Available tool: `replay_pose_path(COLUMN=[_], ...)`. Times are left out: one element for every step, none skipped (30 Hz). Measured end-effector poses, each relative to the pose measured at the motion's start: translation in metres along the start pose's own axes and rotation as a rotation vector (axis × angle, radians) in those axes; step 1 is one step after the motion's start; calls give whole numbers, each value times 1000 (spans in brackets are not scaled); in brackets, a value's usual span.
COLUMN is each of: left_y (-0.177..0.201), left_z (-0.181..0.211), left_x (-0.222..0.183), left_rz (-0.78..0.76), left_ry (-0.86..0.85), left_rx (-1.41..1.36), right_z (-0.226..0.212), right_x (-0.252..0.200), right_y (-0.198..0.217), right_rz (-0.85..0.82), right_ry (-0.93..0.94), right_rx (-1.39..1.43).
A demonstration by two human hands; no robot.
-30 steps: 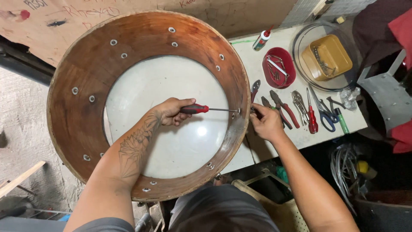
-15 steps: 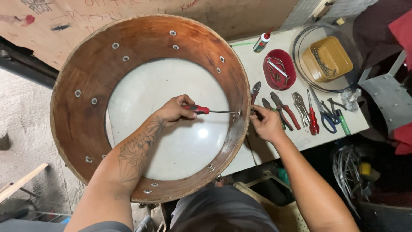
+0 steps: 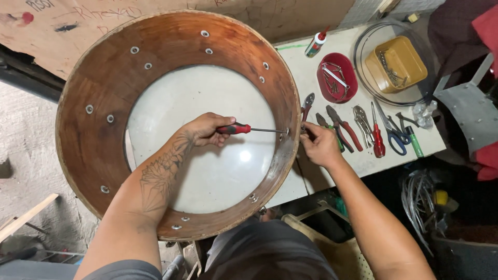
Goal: Disassembling hardware from a wooden drum shell using a screwdriver and pliers
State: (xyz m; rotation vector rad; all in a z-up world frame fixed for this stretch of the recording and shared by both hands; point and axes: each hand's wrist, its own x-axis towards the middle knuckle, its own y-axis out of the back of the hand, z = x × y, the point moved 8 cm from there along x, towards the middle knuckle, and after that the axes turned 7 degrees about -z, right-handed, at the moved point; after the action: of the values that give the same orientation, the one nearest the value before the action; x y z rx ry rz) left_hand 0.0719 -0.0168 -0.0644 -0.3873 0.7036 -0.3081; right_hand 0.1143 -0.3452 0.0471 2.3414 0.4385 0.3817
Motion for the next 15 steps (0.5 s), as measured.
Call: replay_pose_path(left_y=[-3,-4,-6,-8,-9,-10,-8,-5,-2,5,11,18,13,8,1], left_z=[0,4,7,5,10,13,12,15,17,10,7,8,13,18,22], left_x=[-2,-6,-10,-8,-8,-8,-6,-7,-8,1,8,16,11,4,-2], left_rz=[1,24,48,47,69,90,89,126,162,165,174,182,183,215,247], left_ry=[-2,-51,-99,-99,-183,-267,-267,-321,-374,-371,-409,-450,-453,-460,-466], left_rx=[0,-8,-16,-13,7,26,27,65,104,102,167,239,244,316,388], right_z=[0,0,0,1,2,4,8,11,14,14,12,11,3,-3,-8], right_x=[-1,-2,-3,-3,-3,-3,-3,-4,-4,-5,-5,-3,-2,-3,-4], right_y=[0,-1,-1,-2,-2,-2,-3,-5,-6,-6,-6,-5,-4,-4,-3], right_rz=[0,-10,-20,-18,-13,-10,-8,-3,2,-1,-1,6,10,-1,-13], right_ry=[2,-9,-21,-22,-29,-37,-38,-40,-41,-42,-33,-21,-18,-29,-40], right_rx=[0,20,40,41,36,31,31,39,48,50,67,84,88,102,116])
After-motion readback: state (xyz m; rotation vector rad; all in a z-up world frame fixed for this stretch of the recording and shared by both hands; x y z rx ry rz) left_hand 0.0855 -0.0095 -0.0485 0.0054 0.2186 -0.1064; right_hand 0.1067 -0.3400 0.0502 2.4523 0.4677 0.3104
